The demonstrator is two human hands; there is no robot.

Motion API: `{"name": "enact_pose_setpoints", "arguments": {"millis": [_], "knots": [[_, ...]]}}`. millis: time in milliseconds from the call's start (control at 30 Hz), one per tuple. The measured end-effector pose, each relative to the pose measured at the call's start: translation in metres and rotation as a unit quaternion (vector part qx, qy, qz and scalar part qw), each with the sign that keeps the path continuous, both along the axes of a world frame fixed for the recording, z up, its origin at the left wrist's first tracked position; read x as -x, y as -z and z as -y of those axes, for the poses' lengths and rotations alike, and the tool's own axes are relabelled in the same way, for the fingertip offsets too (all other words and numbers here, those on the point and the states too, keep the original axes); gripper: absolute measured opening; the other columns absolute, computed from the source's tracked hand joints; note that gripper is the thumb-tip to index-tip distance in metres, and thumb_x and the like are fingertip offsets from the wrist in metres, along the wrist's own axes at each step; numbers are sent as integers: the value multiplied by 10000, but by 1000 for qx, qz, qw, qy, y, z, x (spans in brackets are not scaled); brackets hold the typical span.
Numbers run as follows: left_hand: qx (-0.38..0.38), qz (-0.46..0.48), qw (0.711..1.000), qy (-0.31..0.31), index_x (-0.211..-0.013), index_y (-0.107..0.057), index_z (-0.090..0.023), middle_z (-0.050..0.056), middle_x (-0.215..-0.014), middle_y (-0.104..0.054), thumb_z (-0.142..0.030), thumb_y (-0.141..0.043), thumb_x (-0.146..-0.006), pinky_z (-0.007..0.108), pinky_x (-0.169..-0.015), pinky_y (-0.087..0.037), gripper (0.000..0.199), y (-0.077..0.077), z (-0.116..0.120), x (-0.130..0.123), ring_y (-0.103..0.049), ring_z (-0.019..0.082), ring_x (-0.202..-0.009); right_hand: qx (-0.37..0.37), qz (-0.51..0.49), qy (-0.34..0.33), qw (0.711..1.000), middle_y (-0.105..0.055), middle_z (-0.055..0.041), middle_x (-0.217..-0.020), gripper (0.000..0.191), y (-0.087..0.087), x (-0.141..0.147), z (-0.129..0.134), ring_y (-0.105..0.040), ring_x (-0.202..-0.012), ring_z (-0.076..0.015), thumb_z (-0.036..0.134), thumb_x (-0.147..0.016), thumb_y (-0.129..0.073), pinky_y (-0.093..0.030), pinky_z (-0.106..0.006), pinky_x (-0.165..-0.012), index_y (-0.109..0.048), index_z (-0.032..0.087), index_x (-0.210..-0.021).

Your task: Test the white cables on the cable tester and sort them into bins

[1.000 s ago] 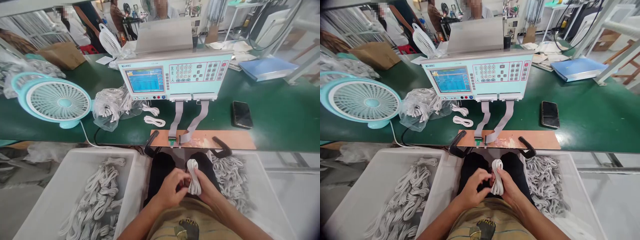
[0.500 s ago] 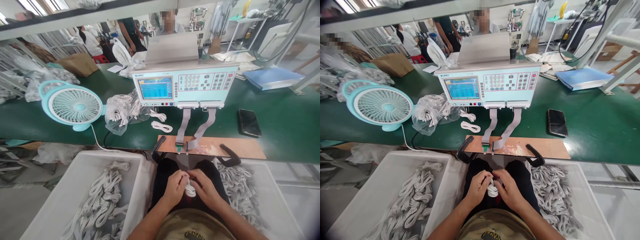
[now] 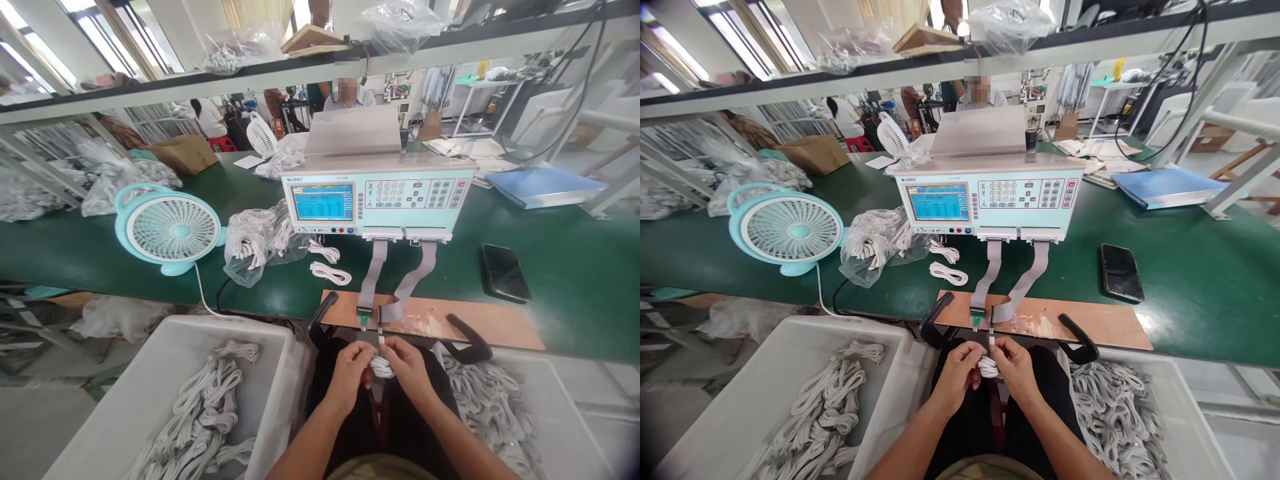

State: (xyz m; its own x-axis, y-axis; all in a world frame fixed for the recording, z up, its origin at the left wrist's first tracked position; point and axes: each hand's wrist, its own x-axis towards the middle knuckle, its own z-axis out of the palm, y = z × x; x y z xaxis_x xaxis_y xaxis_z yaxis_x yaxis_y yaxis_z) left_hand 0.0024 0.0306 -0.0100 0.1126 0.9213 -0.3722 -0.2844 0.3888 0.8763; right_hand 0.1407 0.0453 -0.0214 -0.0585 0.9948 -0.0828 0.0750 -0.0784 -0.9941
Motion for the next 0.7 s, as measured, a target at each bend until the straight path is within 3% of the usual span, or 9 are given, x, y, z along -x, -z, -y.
{"name": "enact_pose_setpoints", "arguments": {"millis": [133,233,433,567,700], "knots": [[63,184,979,56,-846,-623,-126,-6,-555,-549,-221,-669,-654,172,-430,-356,219,3,-2,16,-485,82,-477,14,-6,6,1000,-531,-5,-611,303,-2,-1,-2,-453,-567,-148,452,-790,-604,-367,-244,-533,-613,158,-719],[54,203,975,73,-935,-637,-110,26,-620,-609,-132,-700,-590,183,-480,-407,351,4,-2,21,-543,100,-542,18,-15,-5,1000,-542,-5,-624,300,-1,-3,-2,-462,-575,-147,450,-790,-613,-375,-242,-538,-622,155,-737],[21,72,997,9,-875,-636,-99,2,-514,-583,-312,-699,-674,196,-426,-395,299,11,-5,12,-505,98,-443,32,-35,-21,999,-557,-6,-630,321,-2,-2,-3,-465,-570,-145,471,-785,-621,-377,-241,-530,-625,151,-749],[-37,-58,997,26,-791,-622,-115,-20,-491,-542,-425,-616,-741,196,-419,-374,315,11,-8,11,-478,95,-426,32,-42,-18,998,-558,-7,-639,330,-3,-1,-1,-464,-578,-146,478,-792,-619,-378,-246,-543,-626,150,-758],[-115,-152,980,60,-720,-602,-134,-14,-583,-534,-402,-518,-816,188,-459,-374,296,7,-11,15,-468,87,-488,38,-56,-14,998,-566,-10,-664,339,-3,-1,-1,-473,-595,-150,492,-785,-628,-384,-249,-558,-627,154,-766]]}}
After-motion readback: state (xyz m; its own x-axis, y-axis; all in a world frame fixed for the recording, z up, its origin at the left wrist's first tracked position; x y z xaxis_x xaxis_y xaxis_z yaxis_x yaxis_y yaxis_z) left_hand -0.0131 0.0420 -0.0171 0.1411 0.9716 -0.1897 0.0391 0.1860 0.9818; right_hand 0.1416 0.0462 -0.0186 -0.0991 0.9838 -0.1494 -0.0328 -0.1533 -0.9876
